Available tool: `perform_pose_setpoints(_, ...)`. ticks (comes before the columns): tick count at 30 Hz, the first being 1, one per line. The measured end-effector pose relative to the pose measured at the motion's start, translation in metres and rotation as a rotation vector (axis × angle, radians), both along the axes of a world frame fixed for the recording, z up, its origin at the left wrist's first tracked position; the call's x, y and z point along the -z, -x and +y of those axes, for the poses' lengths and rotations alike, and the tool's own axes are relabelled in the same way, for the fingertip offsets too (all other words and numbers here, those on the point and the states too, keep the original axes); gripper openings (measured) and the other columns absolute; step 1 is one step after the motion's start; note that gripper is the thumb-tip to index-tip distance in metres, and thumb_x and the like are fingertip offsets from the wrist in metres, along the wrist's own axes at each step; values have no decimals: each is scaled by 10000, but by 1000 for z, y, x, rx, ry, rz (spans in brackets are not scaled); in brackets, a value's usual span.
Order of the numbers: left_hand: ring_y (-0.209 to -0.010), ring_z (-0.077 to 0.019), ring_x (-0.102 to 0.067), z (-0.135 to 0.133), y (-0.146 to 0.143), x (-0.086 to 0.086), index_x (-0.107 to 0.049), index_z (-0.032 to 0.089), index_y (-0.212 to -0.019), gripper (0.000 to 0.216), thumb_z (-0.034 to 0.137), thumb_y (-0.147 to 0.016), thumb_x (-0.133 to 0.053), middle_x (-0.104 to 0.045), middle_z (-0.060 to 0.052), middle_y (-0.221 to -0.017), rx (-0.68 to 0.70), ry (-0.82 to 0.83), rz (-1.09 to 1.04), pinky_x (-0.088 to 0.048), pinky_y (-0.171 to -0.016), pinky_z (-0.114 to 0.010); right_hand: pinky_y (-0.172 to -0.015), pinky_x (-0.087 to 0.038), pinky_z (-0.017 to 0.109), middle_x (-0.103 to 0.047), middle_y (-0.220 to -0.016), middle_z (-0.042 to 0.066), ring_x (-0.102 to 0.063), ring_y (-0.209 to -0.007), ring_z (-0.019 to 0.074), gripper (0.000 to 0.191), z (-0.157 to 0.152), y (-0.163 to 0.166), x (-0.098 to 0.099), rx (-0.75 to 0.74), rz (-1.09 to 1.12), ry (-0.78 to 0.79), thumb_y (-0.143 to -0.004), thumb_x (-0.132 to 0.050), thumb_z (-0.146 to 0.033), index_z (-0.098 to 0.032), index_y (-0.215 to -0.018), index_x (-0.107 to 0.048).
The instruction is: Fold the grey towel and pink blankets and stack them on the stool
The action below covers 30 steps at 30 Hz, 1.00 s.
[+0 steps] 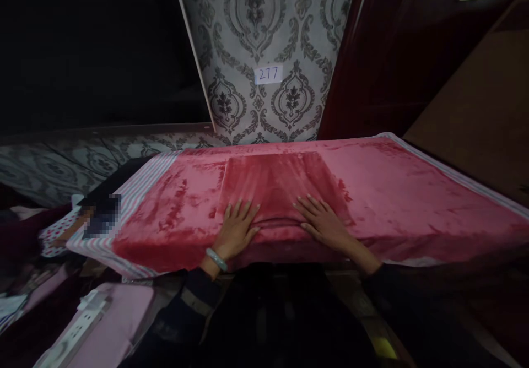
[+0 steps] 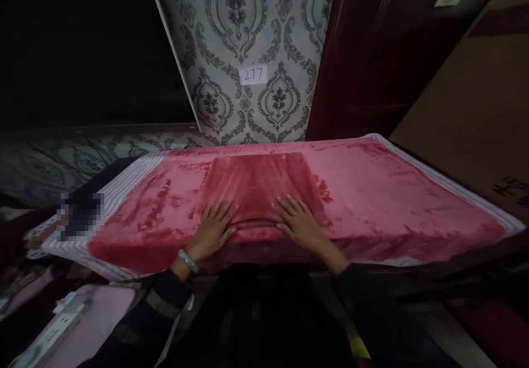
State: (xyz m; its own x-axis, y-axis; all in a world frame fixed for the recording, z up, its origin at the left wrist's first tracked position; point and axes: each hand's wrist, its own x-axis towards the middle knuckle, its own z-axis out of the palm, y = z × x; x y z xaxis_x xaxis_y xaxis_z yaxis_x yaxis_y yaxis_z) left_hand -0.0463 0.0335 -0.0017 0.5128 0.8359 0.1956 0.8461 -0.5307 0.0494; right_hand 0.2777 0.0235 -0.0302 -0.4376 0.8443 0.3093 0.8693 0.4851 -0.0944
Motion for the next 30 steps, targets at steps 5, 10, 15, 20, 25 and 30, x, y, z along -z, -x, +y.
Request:
perform_pose_setpoints(5,-1441,-285,-450,-10,-1,-22,-493,215,-1494,496,377,-1047,-355,-542,-103,-1520,-22,16,-98,-299,-1214,-566,-1161,-401,489,-528,-1510,69,-459,-1424,264,545,-10,-11,-20,-54,201,99,-1064,-302,-501,-245,-1475,-553)
perform_pose_setpoints(10,-1472,-269,-406,17,-58,-70,-460,160,-1509,533,401,-1049,-338,-513,-128,-1542,39,-36,-156,-217,-1261,-526,-1180,-388,433,-572,-1468,73,-521,-1370,245,559,58,3,-79,9,359,53,-1061,-249,-399,-178,-1465,-567)
perform_pose_setpoints(15,-1514,-353,-316,23,-103,-49,-395,141,-1550,644,488,-1008,-439,-387,-189,-1615,22,42,-46,-231,-1226,-627,-1243,-257,466,-401,-1601,72,-315,-1508,244,562,143,44,-95,-43,125,153,-1051,-291,-346,-166,-1567,-419)
perform_pose_setpoints(20,-1525,-404,-271,-1,-98,14,-395,147,-1550,680,474,-969,-531,-368,-229,-1612,6,-142,-21,-231,-1207,-673,-1229,-238,555,-224,-1675,65,-194,-1547,302,588,152,67,-54,36,-89,196,-1050,-337,-443,-260,-1608,-335)
perform_pose_setpoints(25,-1517,-412,-293,-11,-91,35,-401,172,-1548,677,414,-942,-586,-388,-213,-1604,26,-208,-65,-309,-1175,-683,-1219,-249,555,-214,-1681,80,-195,-1546,300,576,141,67,-34,60,-99,141,-1062,-300,-446,-261,-1606,-339)
perform_pose_setpoints(30,-1530,-395,-268,-24,-90,38,-378,149,-1556,684,378,-945,-583,-371,-199,-1620,26,-247,-83,-330,-1187,-656,-1224,-237,551,-216,-1681,78,-203,-1544,301,581,144,67,-39,66,-107,155,-1063,-296,-457,-265,-1611,-325)
